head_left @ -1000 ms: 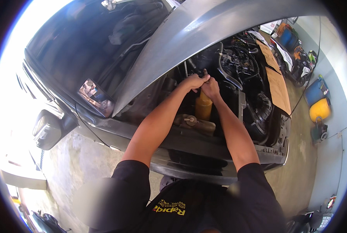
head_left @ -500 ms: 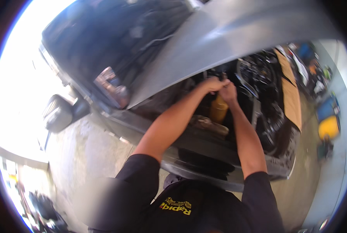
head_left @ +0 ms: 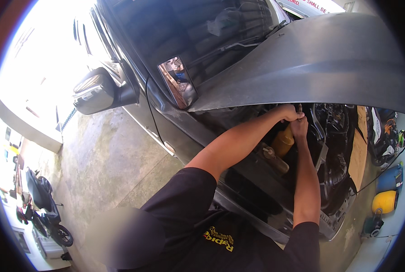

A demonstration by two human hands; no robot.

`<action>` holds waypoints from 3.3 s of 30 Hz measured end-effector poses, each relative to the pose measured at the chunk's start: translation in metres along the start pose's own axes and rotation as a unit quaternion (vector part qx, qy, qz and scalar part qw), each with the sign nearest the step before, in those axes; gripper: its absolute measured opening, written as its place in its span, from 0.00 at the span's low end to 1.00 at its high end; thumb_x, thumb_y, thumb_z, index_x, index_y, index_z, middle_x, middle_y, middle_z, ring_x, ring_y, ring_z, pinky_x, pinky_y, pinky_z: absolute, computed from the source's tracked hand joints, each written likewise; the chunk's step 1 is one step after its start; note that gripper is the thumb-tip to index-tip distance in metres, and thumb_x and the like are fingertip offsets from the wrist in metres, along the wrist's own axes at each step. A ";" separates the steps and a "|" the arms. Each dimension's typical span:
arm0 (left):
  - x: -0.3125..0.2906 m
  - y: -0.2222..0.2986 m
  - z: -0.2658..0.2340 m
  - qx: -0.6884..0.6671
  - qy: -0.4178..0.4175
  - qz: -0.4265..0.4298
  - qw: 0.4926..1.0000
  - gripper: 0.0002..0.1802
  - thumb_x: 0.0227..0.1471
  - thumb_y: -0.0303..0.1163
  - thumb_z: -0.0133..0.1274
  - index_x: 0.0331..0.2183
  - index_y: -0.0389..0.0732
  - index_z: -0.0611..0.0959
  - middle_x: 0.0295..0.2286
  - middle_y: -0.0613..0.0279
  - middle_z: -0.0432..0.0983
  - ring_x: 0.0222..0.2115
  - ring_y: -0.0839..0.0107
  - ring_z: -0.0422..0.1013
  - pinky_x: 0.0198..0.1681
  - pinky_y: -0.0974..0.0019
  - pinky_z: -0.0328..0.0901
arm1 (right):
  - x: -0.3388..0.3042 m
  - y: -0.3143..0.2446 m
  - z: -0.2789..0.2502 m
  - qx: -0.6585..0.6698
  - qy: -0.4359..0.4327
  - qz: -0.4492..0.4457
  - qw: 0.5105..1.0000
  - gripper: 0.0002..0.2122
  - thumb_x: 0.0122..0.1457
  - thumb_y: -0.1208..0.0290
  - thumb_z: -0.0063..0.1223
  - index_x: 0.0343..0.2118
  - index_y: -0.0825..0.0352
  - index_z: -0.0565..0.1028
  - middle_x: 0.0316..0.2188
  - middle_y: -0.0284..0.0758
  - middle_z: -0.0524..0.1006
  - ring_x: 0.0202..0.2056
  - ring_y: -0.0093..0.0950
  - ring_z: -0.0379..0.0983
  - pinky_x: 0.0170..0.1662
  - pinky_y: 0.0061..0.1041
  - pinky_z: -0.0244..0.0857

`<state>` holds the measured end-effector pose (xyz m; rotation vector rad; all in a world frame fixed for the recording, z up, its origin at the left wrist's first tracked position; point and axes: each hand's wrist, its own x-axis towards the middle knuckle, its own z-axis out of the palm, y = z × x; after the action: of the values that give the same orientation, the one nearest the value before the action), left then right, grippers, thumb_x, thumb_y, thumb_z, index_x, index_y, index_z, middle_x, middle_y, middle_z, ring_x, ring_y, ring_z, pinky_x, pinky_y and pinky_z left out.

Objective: The person pours a yellow liquid from a plastic bottle into the engine compartment of a car with the hood open. The person holds the bottle with both hands and tilts it to dispense the fluid into a specific opening in the engine bay.

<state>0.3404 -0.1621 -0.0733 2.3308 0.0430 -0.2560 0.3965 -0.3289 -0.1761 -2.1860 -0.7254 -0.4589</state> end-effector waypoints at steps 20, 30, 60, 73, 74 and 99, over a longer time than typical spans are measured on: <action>0.004 -0.033 -0.005 0.023 0.052 0.069 0.996 0.59 0.62 0.83 0.44 0.26 0.25 0.87 0.23 0.39 0.82 0.27 0.46 0.83 0.36 0.47 0.75 | 0.006 -0.079 -0.024 -0.014 -0.095 0.160 0.982 0.21 0.65 0.52 0.61 0.46 0.69 0.83 0.44 0.57 0.86 0.52 0.59 0.82 0.53 0.53 0.76; 0.003 -0.022 -0.002 0.015 0.046 0.057 0.997 0.57 0.61 0.82 0.49 0.19 0.27 0.84 0.16 0.47 0.77 0.21 0.53 0.78 0.32 0.47 0.72 | 0.010 -0.084 -0.041 -0.036 -0.131 0.223 0.965 0.22 0.62 0.52 0.62 0.48 0.69 0.84 0.47 0.56 0.86 0.52 0.58 0.82 0.55 0.54 0.75; -0.003 -0.024 -0.010 0.034 0.065 0.074 0.995 0.60 0.60 0.84 0.46 0.17 0.27 0.82 0.17 0.44 0.77 0.25 0.45 0.81 0.38 0.44 0.74 | 0.012 -0.080 -0.029 -0.013 -0.123 0.199 0.972 0.21 0.64 0.54 0.60 0.48 0.69 0.84 0.48 0.57 0.85 0.53 0.58 0.81 0.52 0.51 0.76; -0.003 0.001 0.012 0.038 0.050 0.071 0.996 0.58 0.61 0.82 0.48 0.48 0.27 0.90 0.49 0.32 0.86 0.53 0.40 0.81 0.58 0.42 0.72 | 0.004 0.035 0.002 0.125 -0.109 0.055 0.985 0.18 0.69 0.65 0.56 0.55 0.73 0.81 0.48 0.41 0.86 0.50 0.34 0.83 0.55 0.37 0.75; -0.004 -0.002 0.011 0.037 0.050 0.069 0.996 0.58 0.61 0.82 0.47 0.48 0.27 0.90 0.49 0.32 0.86 0.53 0.40 0.81 0.58 0.42 0.72 | 0.005 0.028 0.004 0.114 -0.106 0.024 0.987 0.19 0.68 0.65 0.57 0.55 0.72 0.81 0.51 0.45 0.85 0.53 0.42 0.81 0.58 0.43 0.72; 0.008 -0.016 0.014 0.076 -0.025 0.077 0.994 0.56 0.64 0.79 0.46 0.51 0.27 0.89 0.52 0.31 0.84 0.57 0.40 0.79 0.63 0.43 0.70 | -0.015 0.027 0.002 0.037 -0.047 0.032 0.998 0.17 0.66 0.63 0.58 0.52 0.68 0.82 0.53 0.49 0.83 0.54 0.50 0.78 0.59 0.49 0.72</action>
<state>0.3439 -0.1608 -0.0958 2.4634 -0.1865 -0.2486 0.4015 -0.3471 -0.2006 -2.1655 -0.7082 -0.2937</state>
